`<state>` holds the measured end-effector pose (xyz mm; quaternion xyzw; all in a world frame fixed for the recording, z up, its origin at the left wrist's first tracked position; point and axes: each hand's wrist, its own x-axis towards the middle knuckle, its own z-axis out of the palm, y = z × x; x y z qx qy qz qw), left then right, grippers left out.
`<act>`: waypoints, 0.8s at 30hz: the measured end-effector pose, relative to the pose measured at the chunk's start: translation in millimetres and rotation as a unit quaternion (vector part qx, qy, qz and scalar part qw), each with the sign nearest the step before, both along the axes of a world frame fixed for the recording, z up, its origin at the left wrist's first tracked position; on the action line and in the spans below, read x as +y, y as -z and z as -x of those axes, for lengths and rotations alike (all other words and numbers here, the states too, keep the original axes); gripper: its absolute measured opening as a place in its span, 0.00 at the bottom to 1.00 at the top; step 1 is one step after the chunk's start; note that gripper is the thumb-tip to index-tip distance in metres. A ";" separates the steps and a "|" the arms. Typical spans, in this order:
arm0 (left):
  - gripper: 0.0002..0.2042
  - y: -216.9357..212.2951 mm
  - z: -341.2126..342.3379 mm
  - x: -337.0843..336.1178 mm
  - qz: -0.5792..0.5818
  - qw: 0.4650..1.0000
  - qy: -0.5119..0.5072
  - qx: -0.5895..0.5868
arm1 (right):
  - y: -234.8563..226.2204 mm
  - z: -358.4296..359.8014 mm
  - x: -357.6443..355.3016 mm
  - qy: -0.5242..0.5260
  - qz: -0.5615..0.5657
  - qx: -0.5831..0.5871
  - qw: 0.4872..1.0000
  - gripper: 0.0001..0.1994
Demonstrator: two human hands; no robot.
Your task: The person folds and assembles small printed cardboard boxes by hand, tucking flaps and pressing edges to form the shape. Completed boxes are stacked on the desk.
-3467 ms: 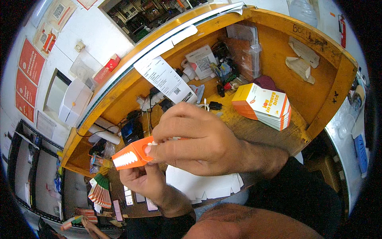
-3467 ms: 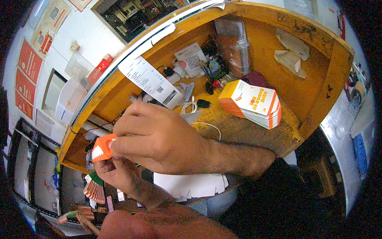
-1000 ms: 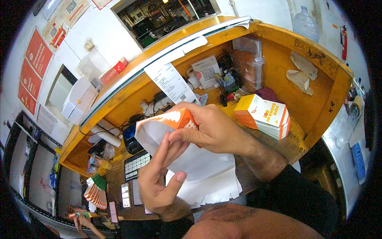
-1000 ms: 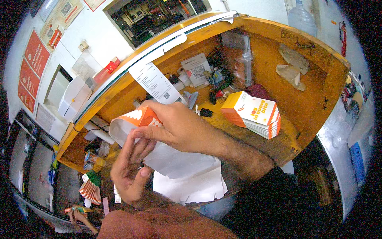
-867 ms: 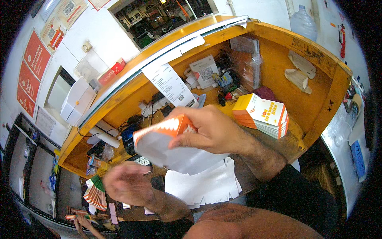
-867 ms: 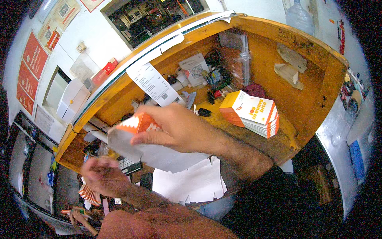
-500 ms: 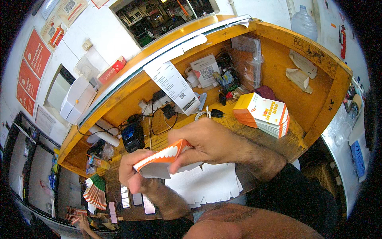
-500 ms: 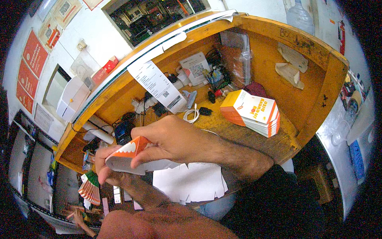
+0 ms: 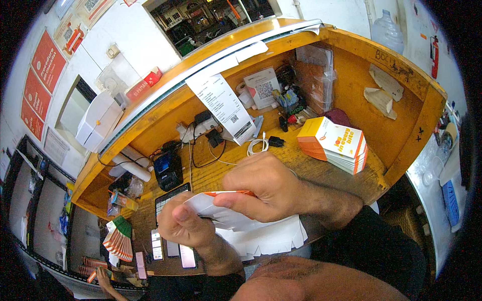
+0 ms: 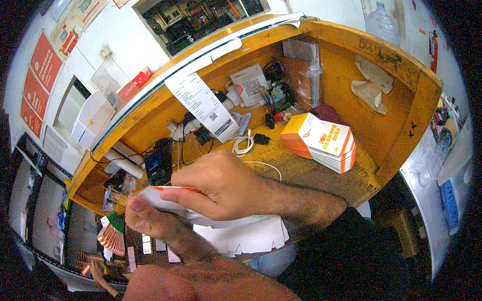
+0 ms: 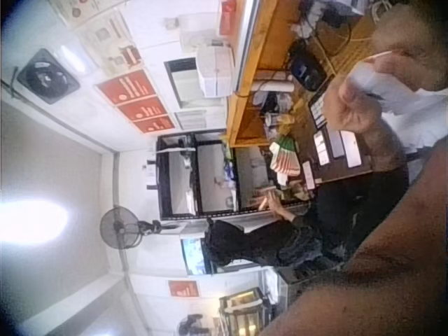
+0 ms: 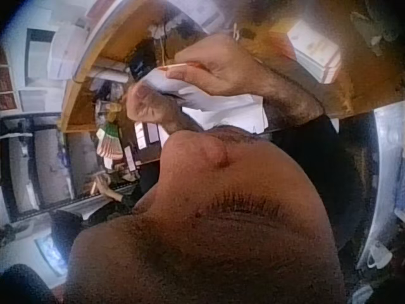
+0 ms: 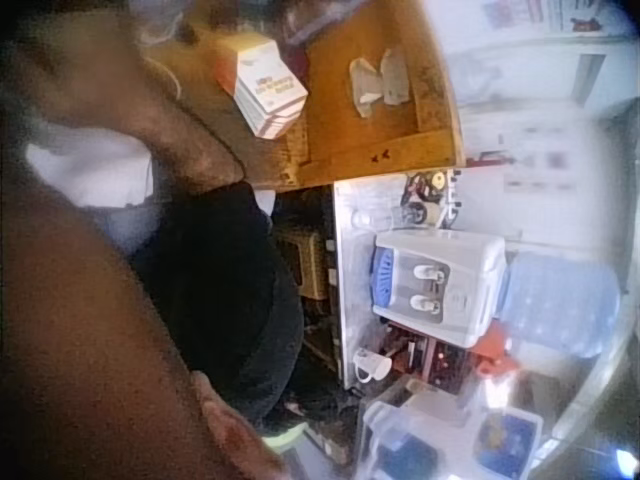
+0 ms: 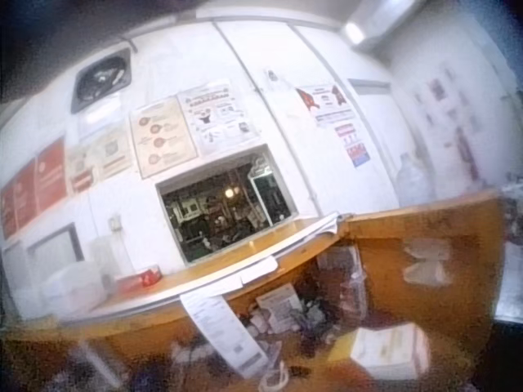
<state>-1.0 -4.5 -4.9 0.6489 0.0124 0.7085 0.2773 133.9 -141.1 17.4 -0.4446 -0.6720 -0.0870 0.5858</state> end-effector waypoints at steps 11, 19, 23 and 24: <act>0.34 -3.1 -6.5 -3.3 -0.086 0.994 0.061 0.008 | -0.4 -8.0 2.1 -0.036 0.006 -0.053 0.998 0.22; 0.36 -1.9 -3.0 -2.7 -0.073 0.997 0.020 0.023 | -4.2 -9.6 3.4 -0.040 -0.006 -0.084 0.996 0.24; 0.35 -6.8 -6.0 -7.1 -0.076 0.997 0.001 0.027 | -0.9 -12.0 4.7 0.003 -0.021 -0.106 0.994 0.23; 0.35 -7.9 -6.1 -7.6 -0.074 0.997 0.006 0.028 | -0.2 -12.0 6.0 -0.005 -0.022 -0.101 0.995 0.23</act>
